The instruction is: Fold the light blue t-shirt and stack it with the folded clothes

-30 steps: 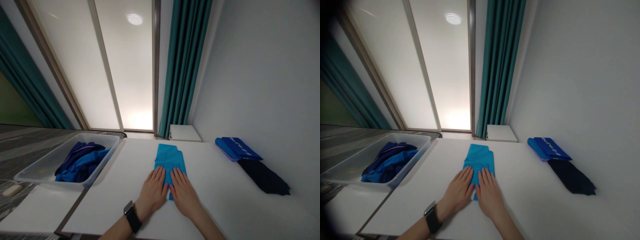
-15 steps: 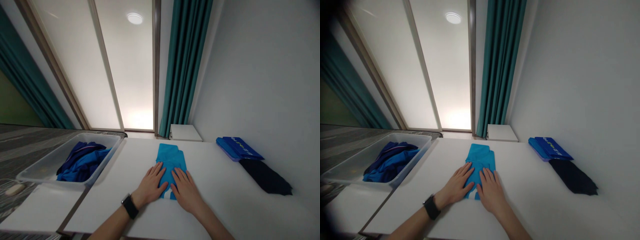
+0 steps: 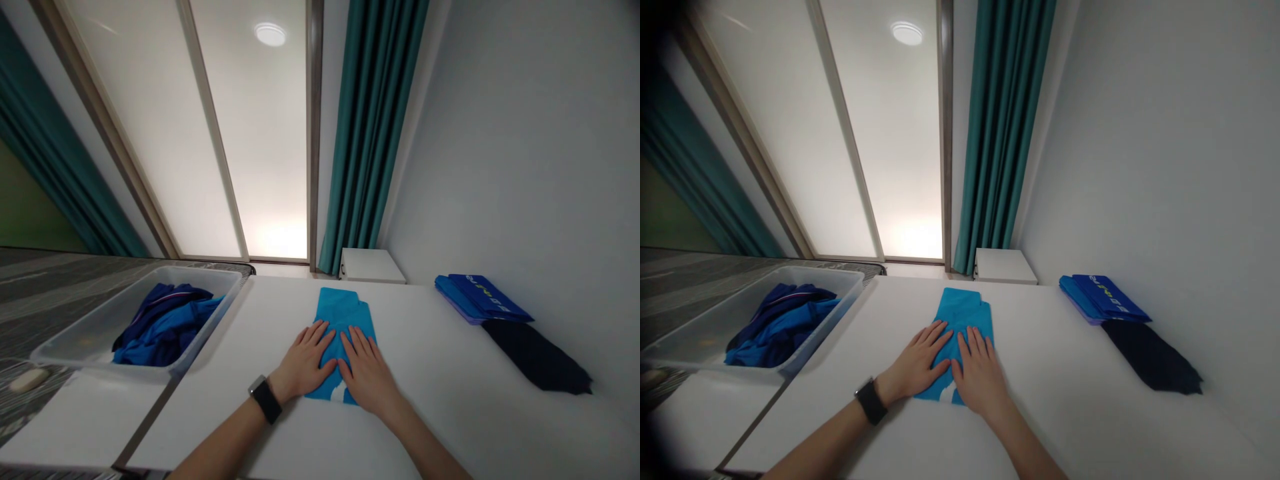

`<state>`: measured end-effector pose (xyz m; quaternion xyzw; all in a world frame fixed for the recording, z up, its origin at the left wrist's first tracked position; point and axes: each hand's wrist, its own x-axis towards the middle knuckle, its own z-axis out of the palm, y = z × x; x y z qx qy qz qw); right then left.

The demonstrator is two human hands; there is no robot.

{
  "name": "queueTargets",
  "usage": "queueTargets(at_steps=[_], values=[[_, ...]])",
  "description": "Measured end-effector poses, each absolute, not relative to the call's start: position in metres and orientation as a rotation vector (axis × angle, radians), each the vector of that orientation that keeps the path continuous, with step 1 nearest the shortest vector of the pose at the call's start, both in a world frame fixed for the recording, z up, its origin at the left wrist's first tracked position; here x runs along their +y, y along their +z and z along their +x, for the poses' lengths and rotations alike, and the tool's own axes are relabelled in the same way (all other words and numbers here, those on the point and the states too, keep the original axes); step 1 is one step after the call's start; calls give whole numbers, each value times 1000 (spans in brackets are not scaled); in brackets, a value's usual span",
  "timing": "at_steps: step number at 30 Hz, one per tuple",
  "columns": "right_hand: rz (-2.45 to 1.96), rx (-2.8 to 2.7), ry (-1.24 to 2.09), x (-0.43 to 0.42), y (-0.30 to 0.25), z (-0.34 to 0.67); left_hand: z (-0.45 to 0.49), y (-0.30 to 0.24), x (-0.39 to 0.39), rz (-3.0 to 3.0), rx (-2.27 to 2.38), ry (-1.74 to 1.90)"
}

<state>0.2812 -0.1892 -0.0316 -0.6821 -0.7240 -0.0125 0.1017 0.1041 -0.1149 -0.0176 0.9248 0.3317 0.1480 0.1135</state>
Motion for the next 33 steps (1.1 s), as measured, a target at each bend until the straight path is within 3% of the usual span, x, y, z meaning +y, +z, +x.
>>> queueTargets(at_steps=[7,14,20,33], values=[[-1995,-2182,-40,-203,-33,280,98,-17,-131,2700,949,406],[-1953,-1964,-19,-227,-36,292,78,-4,-149,2456,1187,665],[-1987,-1687,14,-252,-42,313,60,0,-170,2262,1225,563],[-1836,-1655,134,-288,-55,312,58,-15,-189,2160,1216,598]])
